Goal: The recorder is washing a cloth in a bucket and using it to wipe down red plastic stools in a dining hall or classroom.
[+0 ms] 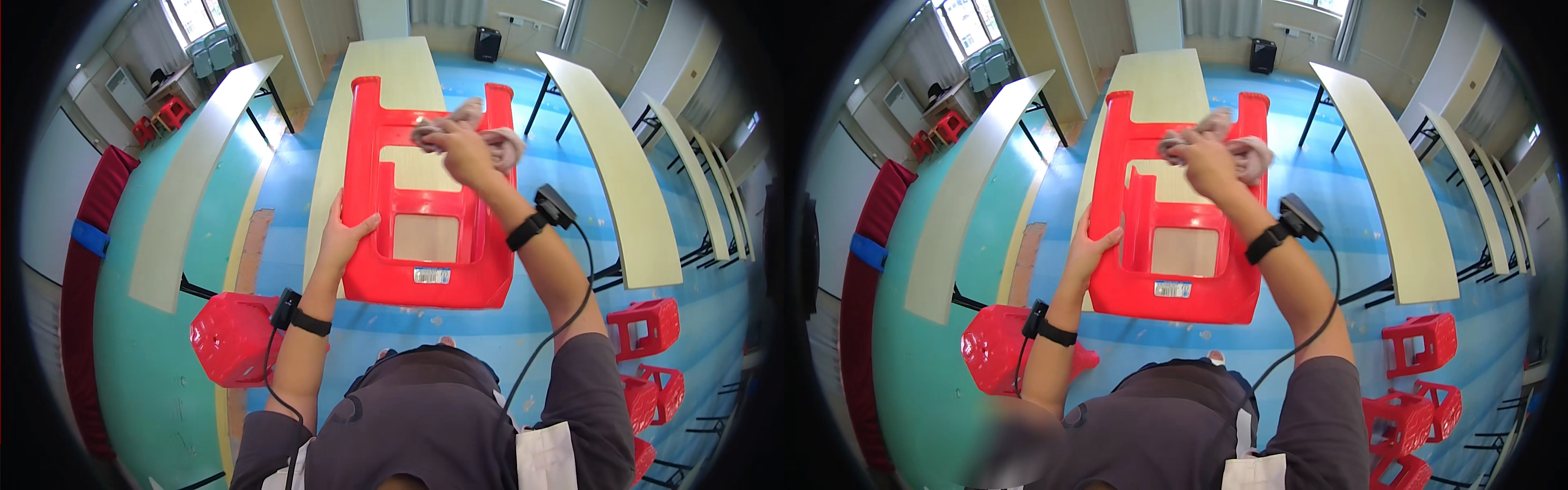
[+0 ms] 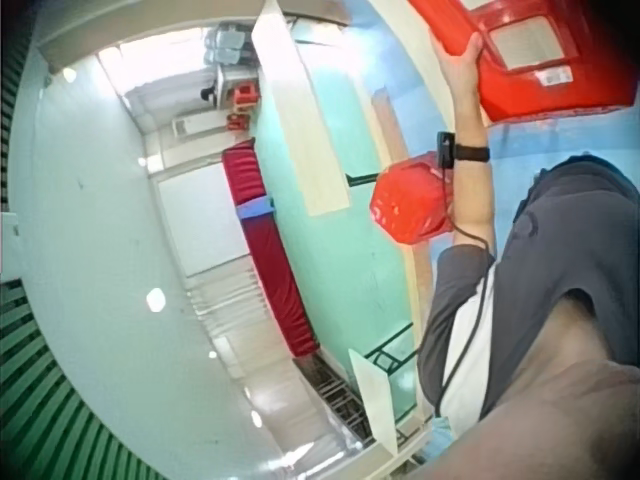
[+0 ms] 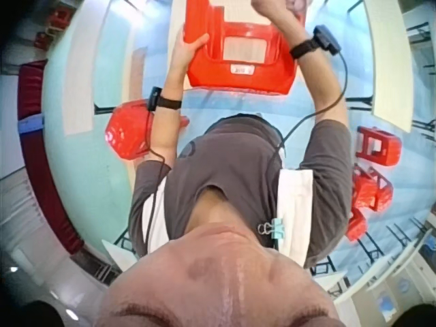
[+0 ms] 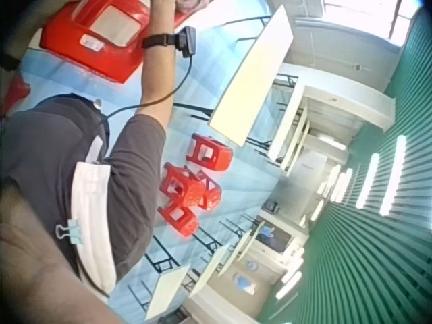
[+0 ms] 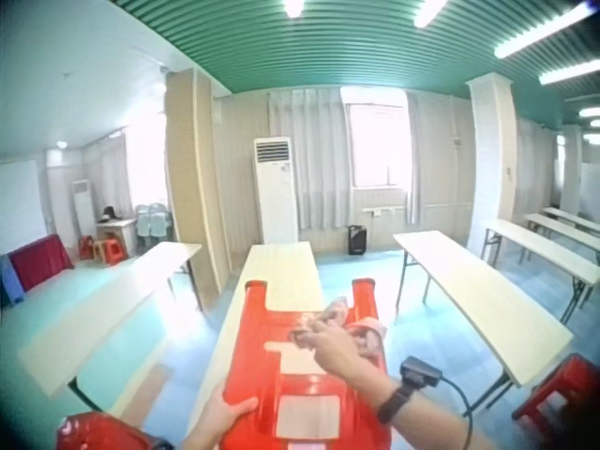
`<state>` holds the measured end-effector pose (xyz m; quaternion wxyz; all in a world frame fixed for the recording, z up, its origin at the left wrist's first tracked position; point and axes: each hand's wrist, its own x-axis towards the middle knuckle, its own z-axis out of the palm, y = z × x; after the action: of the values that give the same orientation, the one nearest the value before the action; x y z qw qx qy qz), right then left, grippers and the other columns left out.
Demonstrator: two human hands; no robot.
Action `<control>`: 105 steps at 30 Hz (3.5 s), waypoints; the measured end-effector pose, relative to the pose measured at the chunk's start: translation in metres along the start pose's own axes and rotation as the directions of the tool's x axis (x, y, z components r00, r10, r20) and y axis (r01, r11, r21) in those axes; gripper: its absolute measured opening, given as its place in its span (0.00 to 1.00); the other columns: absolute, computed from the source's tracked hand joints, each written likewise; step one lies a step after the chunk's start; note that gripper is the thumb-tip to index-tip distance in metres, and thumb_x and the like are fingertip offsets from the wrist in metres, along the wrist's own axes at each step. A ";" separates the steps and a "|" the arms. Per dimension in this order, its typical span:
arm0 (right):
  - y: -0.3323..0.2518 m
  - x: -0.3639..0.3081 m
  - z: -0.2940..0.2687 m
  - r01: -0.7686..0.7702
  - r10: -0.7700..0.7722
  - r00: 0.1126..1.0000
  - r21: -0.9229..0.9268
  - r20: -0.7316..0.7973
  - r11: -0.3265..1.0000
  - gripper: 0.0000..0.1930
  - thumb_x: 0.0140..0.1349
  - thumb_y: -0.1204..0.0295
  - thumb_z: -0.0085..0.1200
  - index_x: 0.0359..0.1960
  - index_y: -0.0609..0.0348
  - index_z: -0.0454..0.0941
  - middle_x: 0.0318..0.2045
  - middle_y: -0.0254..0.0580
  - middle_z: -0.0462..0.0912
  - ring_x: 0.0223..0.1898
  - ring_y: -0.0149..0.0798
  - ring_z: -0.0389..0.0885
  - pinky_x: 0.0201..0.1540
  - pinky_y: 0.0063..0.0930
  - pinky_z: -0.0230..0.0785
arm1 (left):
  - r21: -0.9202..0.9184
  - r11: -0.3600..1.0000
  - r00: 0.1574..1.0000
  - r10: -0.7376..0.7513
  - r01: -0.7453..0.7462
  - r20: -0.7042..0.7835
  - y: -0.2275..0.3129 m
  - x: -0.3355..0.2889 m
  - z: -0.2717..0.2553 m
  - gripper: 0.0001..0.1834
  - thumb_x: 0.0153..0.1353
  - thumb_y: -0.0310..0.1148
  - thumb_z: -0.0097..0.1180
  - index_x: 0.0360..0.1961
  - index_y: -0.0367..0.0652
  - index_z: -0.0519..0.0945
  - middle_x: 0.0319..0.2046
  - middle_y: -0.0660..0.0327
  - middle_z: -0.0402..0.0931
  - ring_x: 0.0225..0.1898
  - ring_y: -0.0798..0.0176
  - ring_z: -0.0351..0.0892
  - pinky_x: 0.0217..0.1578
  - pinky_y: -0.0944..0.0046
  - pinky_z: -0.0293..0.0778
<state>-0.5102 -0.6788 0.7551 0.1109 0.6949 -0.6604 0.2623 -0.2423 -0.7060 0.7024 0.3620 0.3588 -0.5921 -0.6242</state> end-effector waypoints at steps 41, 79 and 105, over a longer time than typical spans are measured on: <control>0.055 -0.066 -0.035 -0.208 0.206 0.913 0.034 -0.351 0.978 0.16 0.50 0.82 0.48 0.38 0.48 0.79 0.39 0.38 0.79 0.39 0.50 0.71 0.45 0.40 0.67 | 0.668 0.348 0.751 0.374 -0.657 0.544 0.024 -0.082 0.126 0.20 0.55 0.48 0.58 0.36 0.40 0.77 0.33 0.56 0.77 0.39 0.54 0.75 0.41 0.54 0.65; 0.001 -0.067 -0.067 0.021 0.107 0.861 0.246 -0.497 0.969 0.20 0.48 0.82 0.51 0.44 0.49 0.78 0.49 0.44 0.76 0.50 0.53 0.72 0.52 0.41 0.68 | 0.548 0.606 0.817 0.431 -0.576 0.383 0.043 -0.072 0.048 0.30 0.53 0.61 0.56 0.24 0.39 0.76 0.15 0.61 0.64 0.19 0.61 0.64 0.23 0.63 0.57; -0.096 -0.135 -0.074 0.392 -0.497 0.750 0.312 0.437 0.865 0.13 0.44 0.74 0.57 0.34 0.45 0.82 0.52 0.30 0.75 0.51 0.41 0.71 0.45 0.35 0.71 | -0.031 0.981 0.974 0.189 -0.194 -0.123 -0.150 -0.043 0.034 0.32 0.71 0.52 0.32 0.29 0.35 0.77 0.26 0.60 0.79 0.27 0.69 0.75 0.32 0.65 0.71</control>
<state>-0.4308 -0.5160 0.7668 -0.0764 0.8835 -0.4505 0.1029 -0.2552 -0.6466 0.5551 0.4626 0.3290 -0.5878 -0.5765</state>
